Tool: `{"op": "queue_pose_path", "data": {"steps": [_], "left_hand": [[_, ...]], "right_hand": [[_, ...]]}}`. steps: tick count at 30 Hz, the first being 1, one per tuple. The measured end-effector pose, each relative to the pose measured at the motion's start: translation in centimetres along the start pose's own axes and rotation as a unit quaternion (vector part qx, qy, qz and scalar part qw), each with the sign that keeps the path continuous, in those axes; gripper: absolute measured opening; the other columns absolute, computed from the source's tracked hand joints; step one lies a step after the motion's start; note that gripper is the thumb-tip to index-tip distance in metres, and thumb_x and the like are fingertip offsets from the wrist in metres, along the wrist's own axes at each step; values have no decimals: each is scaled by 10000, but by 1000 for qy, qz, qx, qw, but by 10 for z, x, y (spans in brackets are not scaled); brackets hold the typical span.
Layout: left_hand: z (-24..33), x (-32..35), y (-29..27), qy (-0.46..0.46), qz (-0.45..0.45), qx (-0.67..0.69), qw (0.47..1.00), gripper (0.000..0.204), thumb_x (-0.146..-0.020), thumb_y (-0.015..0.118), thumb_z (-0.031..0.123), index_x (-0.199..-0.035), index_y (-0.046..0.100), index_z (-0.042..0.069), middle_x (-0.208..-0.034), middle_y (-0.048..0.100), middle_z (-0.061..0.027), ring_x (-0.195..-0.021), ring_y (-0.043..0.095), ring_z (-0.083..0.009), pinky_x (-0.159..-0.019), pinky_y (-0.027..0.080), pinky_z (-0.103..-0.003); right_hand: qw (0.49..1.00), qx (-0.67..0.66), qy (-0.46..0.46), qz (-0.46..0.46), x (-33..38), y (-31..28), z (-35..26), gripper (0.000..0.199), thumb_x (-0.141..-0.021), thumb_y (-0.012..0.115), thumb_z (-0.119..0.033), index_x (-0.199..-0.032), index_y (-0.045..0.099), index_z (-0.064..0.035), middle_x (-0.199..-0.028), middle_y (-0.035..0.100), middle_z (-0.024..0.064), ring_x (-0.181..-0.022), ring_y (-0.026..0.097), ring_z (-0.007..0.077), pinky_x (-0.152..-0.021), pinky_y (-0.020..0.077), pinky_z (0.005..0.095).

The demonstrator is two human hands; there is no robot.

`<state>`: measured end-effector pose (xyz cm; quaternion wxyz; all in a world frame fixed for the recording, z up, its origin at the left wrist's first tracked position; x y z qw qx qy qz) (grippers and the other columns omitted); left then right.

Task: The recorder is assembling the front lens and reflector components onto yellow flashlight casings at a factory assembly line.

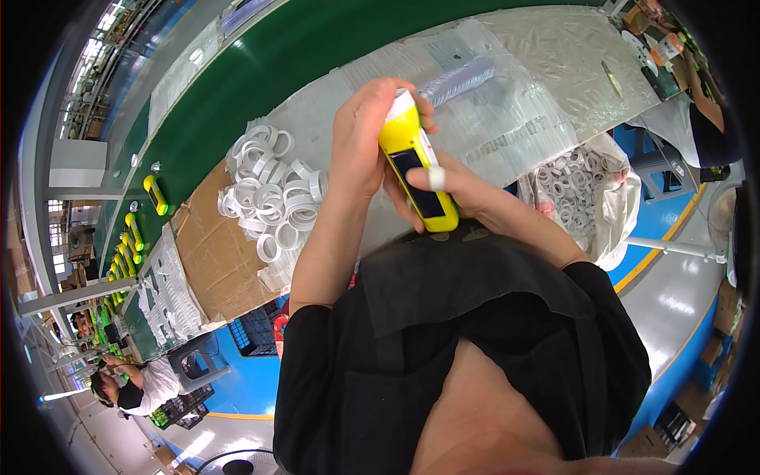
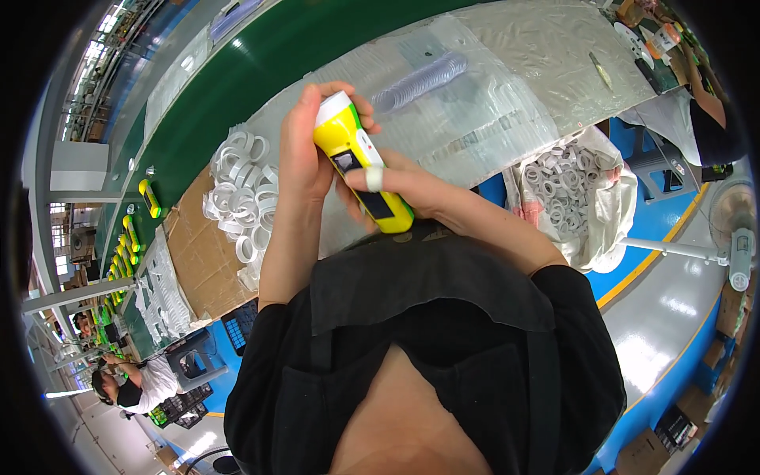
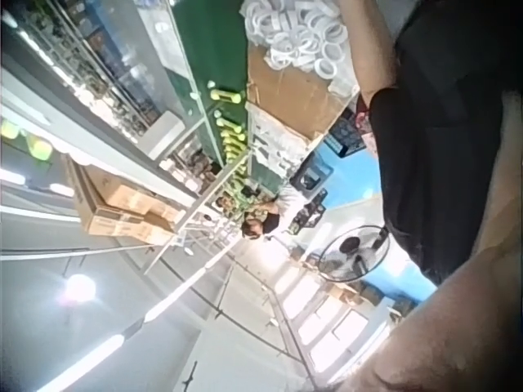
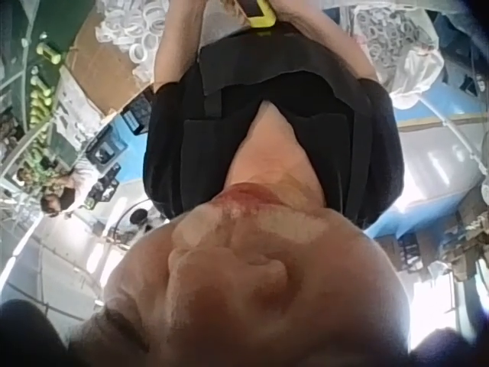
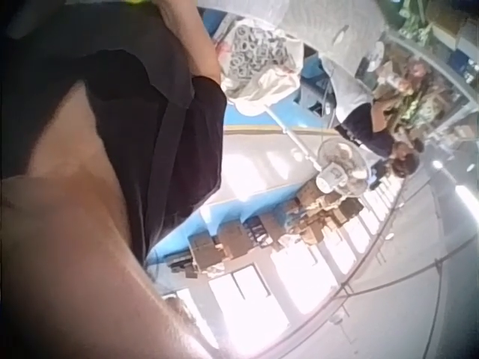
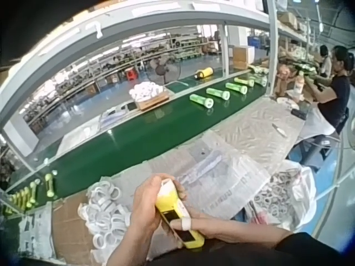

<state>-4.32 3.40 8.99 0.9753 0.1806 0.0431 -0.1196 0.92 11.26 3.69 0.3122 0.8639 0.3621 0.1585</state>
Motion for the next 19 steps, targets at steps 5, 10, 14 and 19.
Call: {"op": "queue_pose_path", "data": {"steps": [5,10,14,19], "left_hand": [[-15,3,-18,-67,-18,89,994,658,-1011,362,525,-1355,453,-29,-1293,569,-164,-1199,545,-278,-1034,407,-424],[-8,9,-3,-25,-14,22,999,570,-958,580,332,-1354,440,-55,-1285,564,-169,-1184,547,-247,-999,438,-380],[-4,12,-4,-7,40,-49,998,632,-821,762,121,-1338,452,-71,-1215,596,-169,-1074,598,-218,-897,501,-321],[4,16,-10,73,78,-130,986,640,-813,771,120,-1337,458,-72,-1212,596,-177,-1067,601,-222,-906,501,-333]], "right_hand": [[983,-184,-4,-27,4,-23,-3,665,-925,434,-620,-1100,558,10,-703,497,65,-570,485,177,-515,435,320],[922,-342,36,-179,4,-20,-4,672,-937,405,-624,-1156,529,-1,-708,481,74,-521,461,170,-488,446,331],[976,-179,-49,-117,2,-24,-5,610,-944,452,-571,-1181,527,-14,-817,566,101,-579,548,176,-496,467,328],[982,141,-82,94,6,-45,-22,646,-882,628,-500,-1271,495,0,-1007,629,134,-865,633,192,-758,523,332]]}}
Point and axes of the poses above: each hand's wrist, its own x-axis away from the middle knuckle, its own y-axis out of the palm, z = x × y, the point moved 7 cm from there along -x, towards the middle knuckle
